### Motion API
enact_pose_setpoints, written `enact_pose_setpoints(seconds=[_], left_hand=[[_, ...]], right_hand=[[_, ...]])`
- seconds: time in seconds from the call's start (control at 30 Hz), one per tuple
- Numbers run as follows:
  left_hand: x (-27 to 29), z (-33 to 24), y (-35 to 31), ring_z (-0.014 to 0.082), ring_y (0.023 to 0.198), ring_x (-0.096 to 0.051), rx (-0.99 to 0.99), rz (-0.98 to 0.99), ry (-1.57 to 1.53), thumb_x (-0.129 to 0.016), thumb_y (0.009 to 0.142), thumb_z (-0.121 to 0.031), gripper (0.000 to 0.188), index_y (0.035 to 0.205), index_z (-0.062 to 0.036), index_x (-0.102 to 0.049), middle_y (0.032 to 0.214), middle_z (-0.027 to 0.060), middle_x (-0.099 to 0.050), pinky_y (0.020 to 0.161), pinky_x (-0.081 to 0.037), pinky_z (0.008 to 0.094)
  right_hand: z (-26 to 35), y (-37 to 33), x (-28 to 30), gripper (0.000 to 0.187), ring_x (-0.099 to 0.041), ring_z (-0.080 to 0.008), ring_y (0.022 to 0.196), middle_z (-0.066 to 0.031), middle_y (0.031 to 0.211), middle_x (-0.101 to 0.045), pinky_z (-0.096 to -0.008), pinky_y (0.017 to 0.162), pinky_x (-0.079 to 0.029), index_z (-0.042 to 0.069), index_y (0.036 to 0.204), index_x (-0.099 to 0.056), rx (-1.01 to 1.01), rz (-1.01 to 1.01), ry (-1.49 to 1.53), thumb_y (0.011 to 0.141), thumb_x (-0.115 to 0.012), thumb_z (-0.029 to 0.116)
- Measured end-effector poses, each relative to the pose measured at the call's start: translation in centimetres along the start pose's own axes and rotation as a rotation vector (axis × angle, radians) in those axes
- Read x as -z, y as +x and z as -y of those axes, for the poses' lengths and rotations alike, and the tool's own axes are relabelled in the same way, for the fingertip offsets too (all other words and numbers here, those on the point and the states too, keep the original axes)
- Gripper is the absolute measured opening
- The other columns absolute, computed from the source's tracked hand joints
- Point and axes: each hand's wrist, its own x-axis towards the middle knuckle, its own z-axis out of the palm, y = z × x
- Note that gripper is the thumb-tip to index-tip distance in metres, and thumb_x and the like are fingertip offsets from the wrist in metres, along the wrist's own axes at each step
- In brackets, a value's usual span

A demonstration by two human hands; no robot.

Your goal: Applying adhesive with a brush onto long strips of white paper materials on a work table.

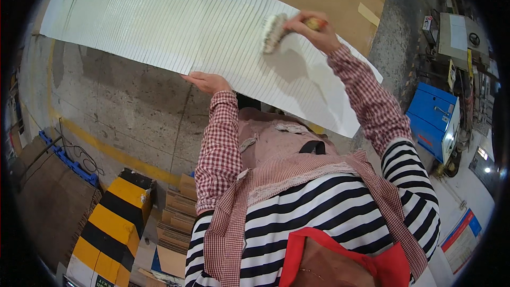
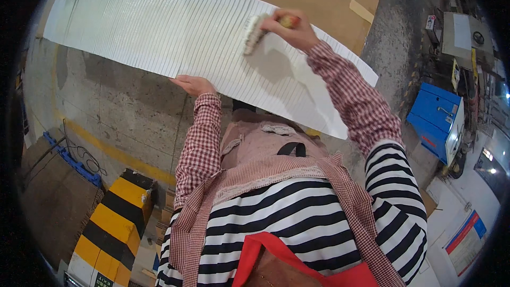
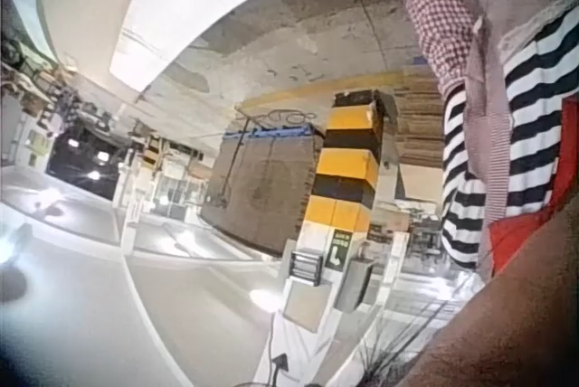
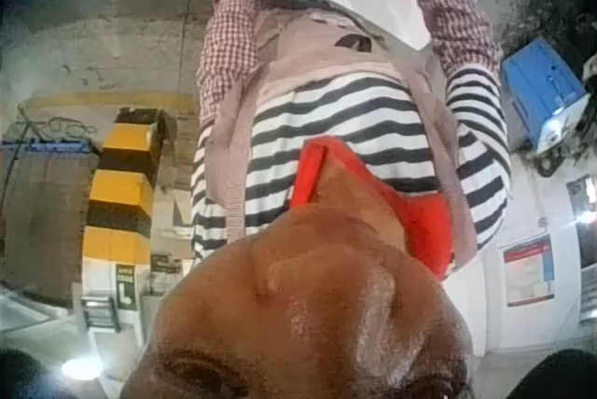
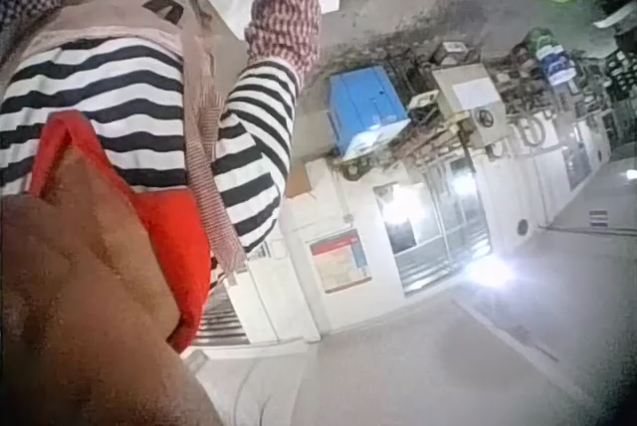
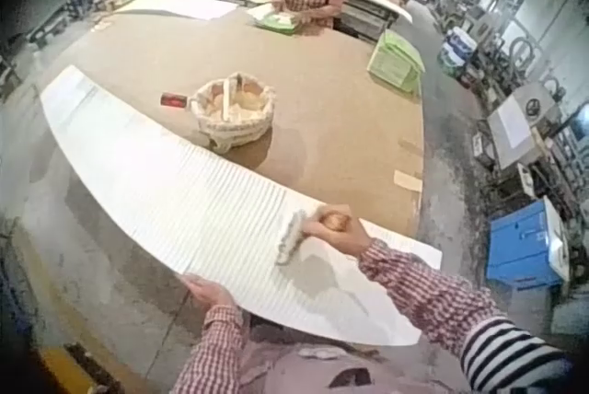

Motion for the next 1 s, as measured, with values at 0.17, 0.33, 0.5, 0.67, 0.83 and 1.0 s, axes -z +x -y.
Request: enact_pose_setpoints(seconds=[0.17,0.33,0.5,0.67,0.83,1.0], left_hand=[[0.2,-0.6,-0.1,0.037,0.138,-0.021,0.018,0.018,-0.023,-0.015,0.102,-0.03,0.053,0.146,-0.0015,-0.006,0.15,0.025,-0.014,0.115,-0.024,0.0437],[0.3,1.0,-0.8,0.0339,0.141,-0.012,-0.127,0.023,-0.087,-0.014,0.102,-0.029,0.054,0.146,0.0001,-0.004,0.152,0.0227,-0.006,0.117,-0.017,0.0421],[0.8,5.4,-7.8,0.034,0.141,-0.009,-0.245,0.162,-0.027,-0.014,0.102,-0.034,0.058,0.146,0.0019,-0.003,0.152,0.0232,-0.003,0.117,-0.015,0.0413],[-0.2,6.0,-9.4,0.0348,0.14,-0.013,-0.011,0.142,-0.035,-0.015,0.101,-0.038,0.061,0.145,0.0039,-0.006,0.151,0.0255,-0.007,0.116,-0.017,0.0425],[0.0,6.2,-9.2,0.0359,0.139,-0.019,-0.035,0.091,-0.103,-0.016,0.101,-0.038,0.062,0.144,0.0055,-0.008,0.149,0.0267,-0.012,0.116,-0.02,0.0431],[-0.3,4.4,-10.6,0.0357,0.138,-0.021,-0.045,0.096,-0.099,-0.018,0.102,-0.033,0.058,0.144,0.0056,-0.011,0.149,0.0274,-0.014,0.115,-0.021,0.0427]], right_hand=[[-0.1,-10.7,5.6,0.014,-0.061,-0.0085,0.076,-0.0037,0.079,-0.067,-0.0213,0.069,-0.048,0.0,0.08,-0.068,-0.177,-0.063,-0.01,0.084,-0.067,0.013],[2.5,-9.7,5.5,0.012,-0.063,-0.0117,0.08,-0.0056,0.082,-0.067,-0.023,0.076,-0.05,-0.001,0.082,-0.067,-0.146,-0.102,0.102,0.084,-0.065,0.01],[2.1,-3.9,2.2,0.011,-0.061,-0.011,0.078,-0.0052,0.084,-0.067,-0.0224,0.071,-0.049,0.0,0.083,-0.067,-0.052,-0.107,0.194,0.083,-0.064,0.011],[-2.0,-8.2,6.0,0.014,-0.059,-0.0081,0.078,-0.0033,0.085,-0.069,-0.0228,0.067,-0.046,0.004,0.081,-0.066,-0.153,-0.079,0.028,0.088,-0.06,0.015],[0.4,-10.9,6.9,0.011,-0.055,-0.0054,0.07,-0.0004,0.075,-0.066,-0.0209,0.062,-0.044,0.005,0.077,-0.068,-0.216,-0.122,-0.009,0.083,-0.063,0.013],[1.4,-6.5,4.9,0.012,-0.058,-0.0064,0.073,-0.0017,0.08,-0.068,-0.0215,0.064,-0.046,0.004,0.079,-0.069,-0.057,-0.129,0.109,0.084,-0.064,0.014]])
